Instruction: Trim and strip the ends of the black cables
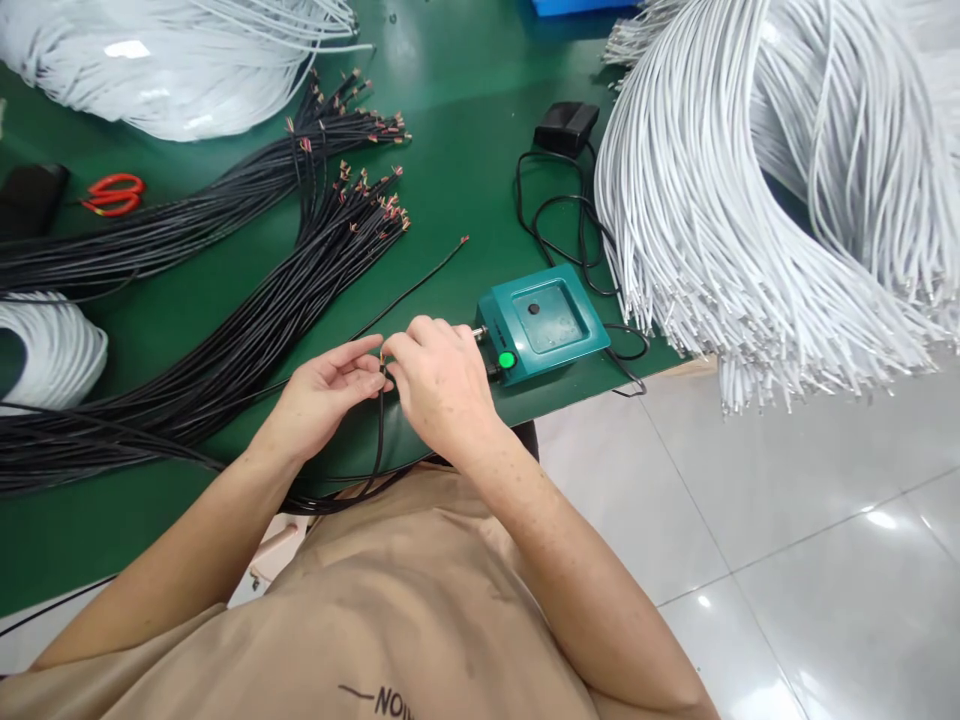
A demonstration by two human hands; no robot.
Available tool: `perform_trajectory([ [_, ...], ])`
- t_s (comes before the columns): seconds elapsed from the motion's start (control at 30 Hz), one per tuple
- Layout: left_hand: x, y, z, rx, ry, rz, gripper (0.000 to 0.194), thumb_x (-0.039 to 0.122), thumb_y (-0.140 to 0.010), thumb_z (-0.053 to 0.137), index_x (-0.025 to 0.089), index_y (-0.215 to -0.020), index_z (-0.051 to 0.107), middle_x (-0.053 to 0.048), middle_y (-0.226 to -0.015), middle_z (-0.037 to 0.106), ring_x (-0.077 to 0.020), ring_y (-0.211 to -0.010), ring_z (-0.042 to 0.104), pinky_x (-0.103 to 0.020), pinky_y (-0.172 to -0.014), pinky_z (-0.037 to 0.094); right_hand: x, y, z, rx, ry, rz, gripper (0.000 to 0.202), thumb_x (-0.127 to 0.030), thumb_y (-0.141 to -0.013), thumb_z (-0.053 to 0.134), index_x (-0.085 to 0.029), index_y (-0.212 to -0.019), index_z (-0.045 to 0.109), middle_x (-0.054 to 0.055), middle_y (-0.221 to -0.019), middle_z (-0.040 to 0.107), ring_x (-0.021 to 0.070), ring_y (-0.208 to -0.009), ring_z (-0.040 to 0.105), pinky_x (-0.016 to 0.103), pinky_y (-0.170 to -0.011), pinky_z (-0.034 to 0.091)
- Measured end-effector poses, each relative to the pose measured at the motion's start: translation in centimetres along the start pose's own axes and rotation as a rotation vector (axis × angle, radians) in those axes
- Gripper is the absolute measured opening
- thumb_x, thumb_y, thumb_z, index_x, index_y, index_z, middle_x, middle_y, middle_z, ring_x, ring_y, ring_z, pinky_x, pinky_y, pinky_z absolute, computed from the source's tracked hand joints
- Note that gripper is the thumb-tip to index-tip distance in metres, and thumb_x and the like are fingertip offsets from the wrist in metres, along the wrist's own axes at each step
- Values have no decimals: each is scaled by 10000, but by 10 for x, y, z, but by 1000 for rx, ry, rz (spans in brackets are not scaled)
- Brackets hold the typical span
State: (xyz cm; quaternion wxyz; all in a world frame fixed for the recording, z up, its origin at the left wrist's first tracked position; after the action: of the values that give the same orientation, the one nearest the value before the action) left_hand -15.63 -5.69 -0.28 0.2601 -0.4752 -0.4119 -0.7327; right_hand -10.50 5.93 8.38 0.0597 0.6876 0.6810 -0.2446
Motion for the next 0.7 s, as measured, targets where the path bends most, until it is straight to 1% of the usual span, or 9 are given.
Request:
perform_trajectory([
  [0.1,1,3,5,-39,3,-30,445,206,-677,783,158,-1106,673,19,-808,639,-87,-758,620,-243,-795,499,-2,2,7,16,-9,30,167,-246,-908,504,-192,-853,652,50,-861,623,191,-841,534,327,-737,312],
  [0.2,-1,5,12,-106,44,-92,312,212,-698,764,165,-1003,717,5,-807,643,-85,-750,606,-218,-748,491,-1,5,10,32,-28,23,193,-247,-918,489,-193,-824,648,41,-850,623,179,-828,533,319,-740,314],
  [0.3,-2,6,12,-88,120,-123,243,180,-681,764,179,-920,722,6,-812,648,-85,-735,612,-205,-706,488,-3,9,12,45,-25,-23,223,-257,-938,456,-196,-844,649,39,-857,624,170,-817,529,320,-749,313],
  [0.43,-2,3,12,-60,143,-106,282,157,-663,764,196,-937,711,9,-843,648,-93,-746,636,-211,-700,498,-2,11,10,21,30,-45,259,-262,-952,429,-198,-835,651,47,-871,630,179,-818,520,331,-761,306],
  [0.53,-1,-1,12,-40,95,-57,350,173,-649,773,207,-990,706,22,-831,621,-101,-715,651,-227,-685,504,9,6,1,13,141,-31,221,-256,-941,442,-188,-874,641,67,-919,647,209,-863,516,344,-761,307],
  [0.6,0,-4,12,-29,48,-25,379,186,-643,778,209,-1014,705,27,-838,604,-103,-701,657,-233,-681,506,19,0,-5,-8,241,-31,169,-212,-915,465,-165,-901,627,87,-937,661,230,-896,521,358,-810,314],
  [0.7,1,-7,13,-14,-14,5,395,207,-646,777,195,-1033,705,21,-848,601,-107,-698,663,-247,-688,514,30,-6,-5,-103,323,-76,144,-124,-873,469,-154,-865,609,74,-838,675,221,-847,552,370,-922,297],
])
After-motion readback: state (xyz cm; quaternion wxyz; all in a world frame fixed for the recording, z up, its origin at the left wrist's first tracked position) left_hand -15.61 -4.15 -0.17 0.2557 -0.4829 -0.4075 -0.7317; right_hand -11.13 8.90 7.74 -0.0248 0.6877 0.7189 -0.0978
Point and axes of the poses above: each hand's wrist, its own y-axis away from the middle knuckle, its own z-axis out of the palm, x = y × z, the point moved 9 cm from there along -y, towards the middle knuckle
